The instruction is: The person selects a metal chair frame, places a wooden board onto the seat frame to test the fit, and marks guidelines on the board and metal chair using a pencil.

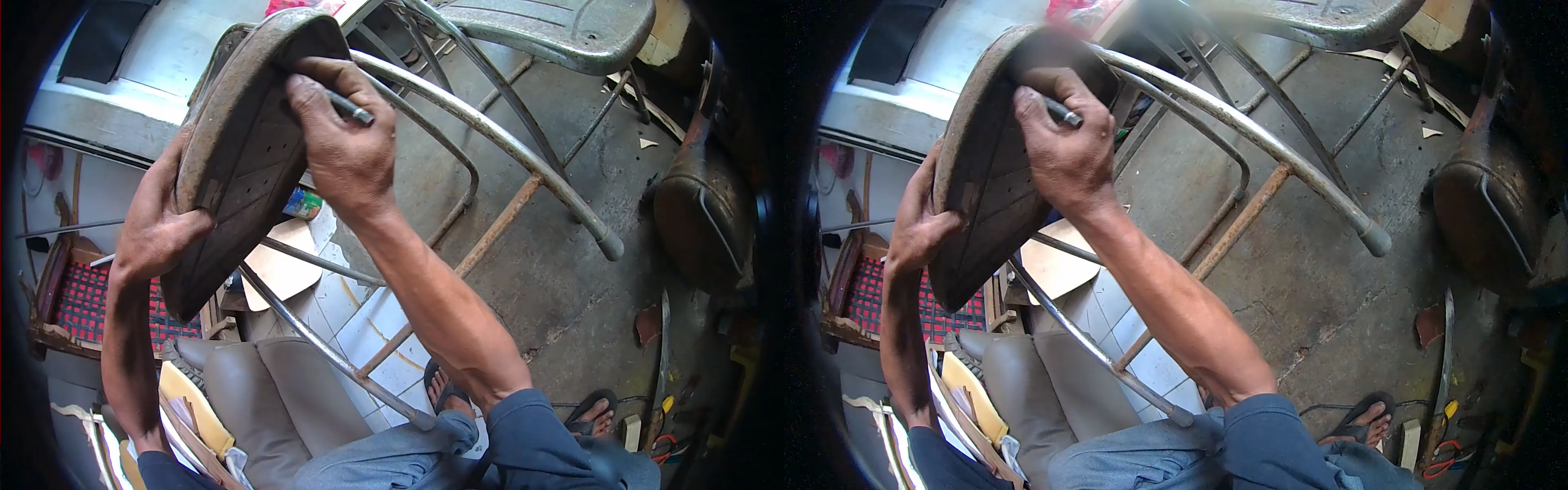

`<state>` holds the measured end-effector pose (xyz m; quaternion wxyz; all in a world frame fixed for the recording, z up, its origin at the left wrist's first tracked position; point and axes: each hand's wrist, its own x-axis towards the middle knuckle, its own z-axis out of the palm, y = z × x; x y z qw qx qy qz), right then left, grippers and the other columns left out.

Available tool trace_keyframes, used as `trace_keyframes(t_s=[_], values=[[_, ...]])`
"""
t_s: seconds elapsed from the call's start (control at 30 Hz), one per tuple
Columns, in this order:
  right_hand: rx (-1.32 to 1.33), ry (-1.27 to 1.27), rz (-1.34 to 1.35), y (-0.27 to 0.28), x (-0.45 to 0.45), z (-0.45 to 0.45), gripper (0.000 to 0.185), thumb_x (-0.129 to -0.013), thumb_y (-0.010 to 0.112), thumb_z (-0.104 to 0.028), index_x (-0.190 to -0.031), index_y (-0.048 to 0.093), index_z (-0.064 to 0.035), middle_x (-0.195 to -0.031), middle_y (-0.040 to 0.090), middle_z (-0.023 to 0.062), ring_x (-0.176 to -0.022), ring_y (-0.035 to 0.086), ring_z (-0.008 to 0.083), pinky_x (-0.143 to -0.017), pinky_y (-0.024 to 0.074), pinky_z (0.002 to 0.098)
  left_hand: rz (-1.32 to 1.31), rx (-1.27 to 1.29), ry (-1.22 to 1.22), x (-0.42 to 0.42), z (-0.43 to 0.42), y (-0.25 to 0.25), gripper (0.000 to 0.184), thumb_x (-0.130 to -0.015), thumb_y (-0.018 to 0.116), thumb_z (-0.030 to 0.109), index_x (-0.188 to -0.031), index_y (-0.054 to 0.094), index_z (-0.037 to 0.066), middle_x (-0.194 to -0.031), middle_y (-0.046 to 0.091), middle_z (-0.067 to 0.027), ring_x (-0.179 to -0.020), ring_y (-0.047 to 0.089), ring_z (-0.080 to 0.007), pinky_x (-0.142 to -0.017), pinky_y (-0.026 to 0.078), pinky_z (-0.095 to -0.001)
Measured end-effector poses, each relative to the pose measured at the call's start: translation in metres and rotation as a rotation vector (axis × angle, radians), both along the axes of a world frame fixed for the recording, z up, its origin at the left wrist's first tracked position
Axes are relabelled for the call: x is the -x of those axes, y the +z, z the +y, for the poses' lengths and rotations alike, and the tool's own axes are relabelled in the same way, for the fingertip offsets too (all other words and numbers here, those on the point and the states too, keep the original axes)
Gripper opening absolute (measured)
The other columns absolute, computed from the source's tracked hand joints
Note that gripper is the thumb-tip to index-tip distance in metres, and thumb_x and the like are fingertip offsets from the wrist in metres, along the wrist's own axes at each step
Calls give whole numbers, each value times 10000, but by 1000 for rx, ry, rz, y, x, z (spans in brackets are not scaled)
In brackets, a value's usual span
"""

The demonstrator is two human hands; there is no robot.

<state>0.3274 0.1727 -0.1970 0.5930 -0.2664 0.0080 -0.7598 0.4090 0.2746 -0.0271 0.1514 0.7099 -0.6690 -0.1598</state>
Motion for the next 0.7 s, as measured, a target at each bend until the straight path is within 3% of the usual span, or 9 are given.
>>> trace_keyframes(t_s=[0.1,0.13,0.23,0.37,0.43,0.5,0.57,0.7], values=[[15,-65,18,2,0,-6,247,-982,664,-158,-1139,649,32,-1009,671,55,-921,640,95,-819,545,230,-14,8,-67,-13,-1,1,922,-614,609,44,-1487,340,-82,-1426,481,-174,-1356,442,-251,-1178,279,-335],[-25,-60,-38,5,-2,-3,158,-966,644,-140,-960,643,17,-861,667,40,-813,620,91,-716,528,259,22,31,-125,-20,-2,-1,908,-637,631,59,-1485,340,-81,-1430,479,-174,-1361,439,-248,-1179,283,-333],[-48,-57,138,-17,6,47,168,-968,630,-120,-1055,659,22,-972,682,73,-906,620,122,-829,519,288,-2,-45,-108,-9,-5,6,892,-663,634,40,-1491,327,-81,-1438,476,-172,-1363,439,-243,-1176,293,-327],[-31,458,248,-43,-20,149,297,-990,607,-163,-1214,647,28,-1058,698,102,-949,630,138,-841,517,286,4,-18,-104,-5,-3,3,892,-681,613,-22,-1508,287,-93,-1424,492,-181,-1339,462,-237,-1154,327,-318],[-50,879,106,-39,-33,170,310,-1015,556,-143,-1268,617,25,-1170,664,102,-1067,632,168,-875,548,307,1,1,-106,-17,-3,1,897,-686,617,-20,-1511,276,-100,-1420,491,-185,-1324,474,-233,-1141,341,-312],[-24,867,102,-26,-47,181,325,-1015,559,-136,-1282,610,42,-1175,677,122,-1055,641,173,-887,536,307,-21,19,-130,-12,-1,0,895,-692,624,-14,-1511,274,-105,-1413,495,-185,-1304,487,-228,-1124,356,-304],[65,585,201,-14,-51,184,333,-1015,565,-130,-1292,608,49,-1175,690,143,-1038,645,165,-883,527,300,3,16,-144,-9,-1,-1,879,-702,621,0,-1507,286,-107,-1391,512,-182,-1280,503,-218,-1106,373,-299],[77,533,222,-15,-64,190,356,-1011,603,-168,-1299,611,40,-1173,698,159,-996,653,160,-872,520,306,6,-15,-113,-19,-1,1,902,-665,613,25,-1512,321,-72,-1400,516,-150,-1301,494,-238,-1135,355,-323]])
